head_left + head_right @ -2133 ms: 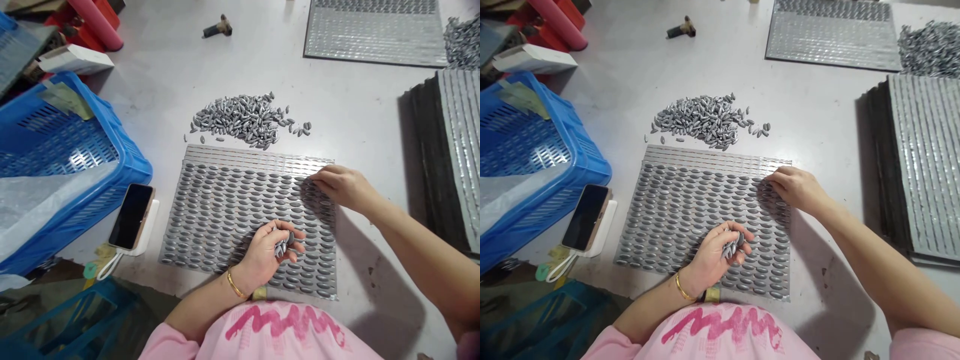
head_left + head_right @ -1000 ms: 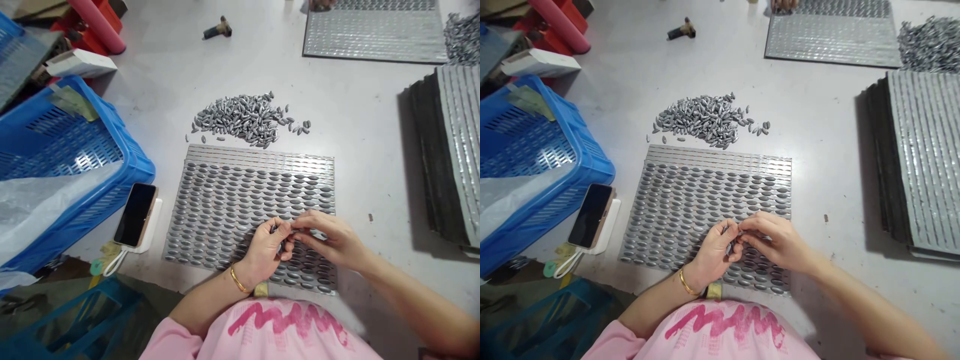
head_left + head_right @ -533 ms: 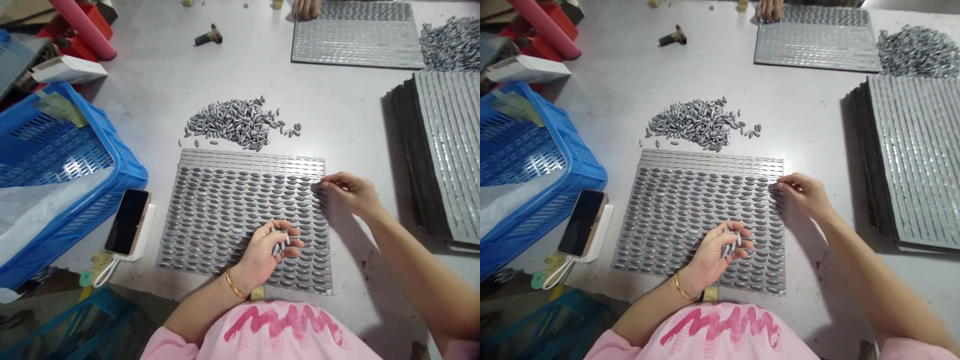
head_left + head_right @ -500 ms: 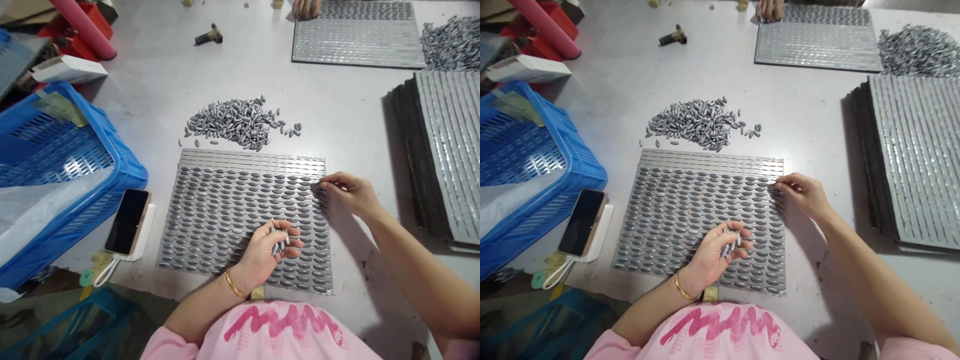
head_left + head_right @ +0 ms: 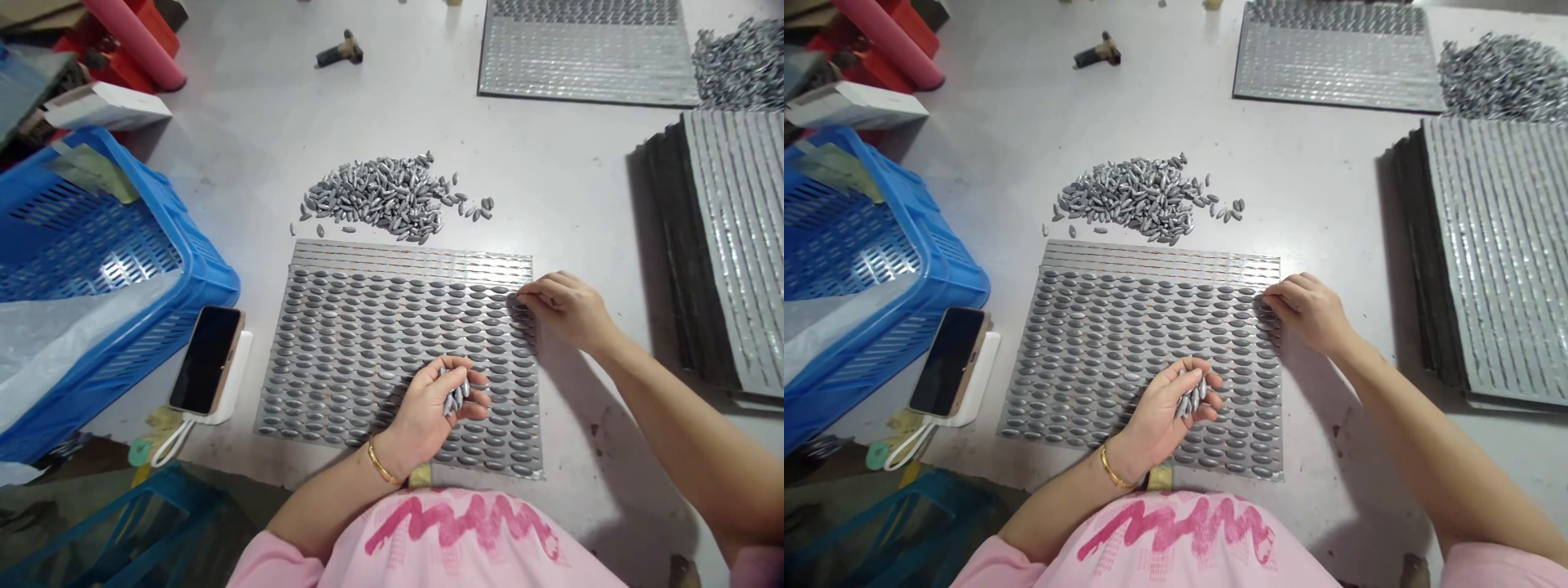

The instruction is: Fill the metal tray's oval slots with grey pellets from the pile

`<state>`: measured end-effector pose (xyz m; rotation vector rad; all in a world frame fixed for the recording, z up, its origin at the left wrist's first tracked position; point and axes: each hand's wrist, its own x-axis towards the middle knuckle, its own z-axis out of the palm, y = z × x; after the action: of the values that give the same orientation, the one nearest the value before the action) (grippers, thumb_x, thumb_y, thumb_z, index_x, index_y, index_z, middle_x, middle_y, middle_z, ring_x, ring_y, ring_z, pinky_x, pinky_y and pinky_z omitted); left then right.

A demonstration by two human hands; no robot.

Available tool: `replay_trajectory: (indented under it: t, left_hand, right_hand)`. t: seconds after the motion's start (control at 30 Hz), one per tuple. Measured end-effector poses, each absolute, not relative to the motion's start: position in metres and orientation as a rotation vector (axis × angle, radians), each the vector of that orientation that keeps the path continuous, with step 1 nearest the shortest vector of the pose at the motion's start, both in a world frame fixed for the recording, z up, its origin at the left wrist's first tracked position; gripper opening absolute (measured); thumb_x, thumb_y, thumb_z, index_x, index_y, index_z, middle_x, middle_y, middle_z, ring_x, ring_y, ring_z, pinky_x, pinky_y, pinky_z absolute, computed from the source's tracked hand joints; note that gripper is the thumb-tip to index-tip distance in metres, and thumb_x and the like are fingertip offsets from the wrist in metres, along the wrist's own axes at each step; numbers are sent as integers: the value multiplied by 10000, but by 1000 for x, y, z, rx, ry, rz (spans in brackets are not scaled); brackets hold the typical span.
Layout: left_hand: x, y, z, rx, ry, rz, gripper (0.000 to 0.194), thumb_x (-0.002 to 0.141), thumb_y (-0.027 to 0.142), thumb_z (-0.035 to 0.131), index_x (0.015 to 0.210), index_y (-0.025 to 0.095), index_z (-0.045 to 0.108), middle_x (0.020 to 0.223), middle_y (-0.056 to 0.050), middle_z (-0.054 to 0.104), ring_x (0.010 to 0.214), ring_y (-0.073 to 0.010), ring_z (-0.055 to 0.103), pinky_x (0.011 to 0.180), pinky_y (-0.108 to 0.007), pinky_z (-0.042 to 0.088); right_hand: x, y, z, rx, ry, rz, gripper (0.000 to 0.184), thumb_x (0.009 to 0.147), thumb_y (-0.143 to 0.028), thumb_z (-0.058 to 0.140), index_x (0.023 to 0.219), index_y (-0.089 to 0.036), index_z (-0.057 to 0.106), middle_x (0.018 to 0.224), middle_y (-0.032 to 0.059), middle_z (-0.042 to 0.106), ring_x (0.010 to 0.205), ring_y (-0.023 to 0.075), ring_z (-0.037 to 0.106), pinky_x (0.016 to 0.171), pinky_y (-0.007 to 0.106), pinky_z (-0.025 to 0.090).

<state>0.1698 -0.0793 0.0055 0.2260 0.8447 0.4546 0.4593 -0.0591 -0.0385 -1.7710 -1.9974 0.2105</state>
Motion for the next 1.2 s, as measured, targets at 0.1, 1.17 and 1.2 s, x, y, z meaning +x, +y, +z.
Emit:
replay_trajectory:
  t: [0.1,1.17,1.2]
  left_hand:
    - [170,-80,2,218,839,470,209,829,291,688,965,157,602,900,-63,684,694,-144,674,623,-259,557]
    - [172,-83,-2,170,865,614,311,776,340,802,859,188,543,841,18,634,774,-98,637,683,-200,524]
    - [172,-84,-3,164,867,626,328,756,347,818,851,187,548,810,31,605,744,-83,610,661,-185,509]
  right_hand:
    - [459,-59,-37,-1768,-2027,192,174,937,-283,547,900,-253,714,840,60,706,800,235,613,692,360,503]
    - [346,-116,13,-1462,-2058,479,267,883,-282,685,1149,-272,668,966,98,657,859,247,593,726,416,528]
    - [340,-117,12,-1490,-2063,426,245,883,-268,679,1128,-269,673,950,97,646,841,243,577,715,411,522]
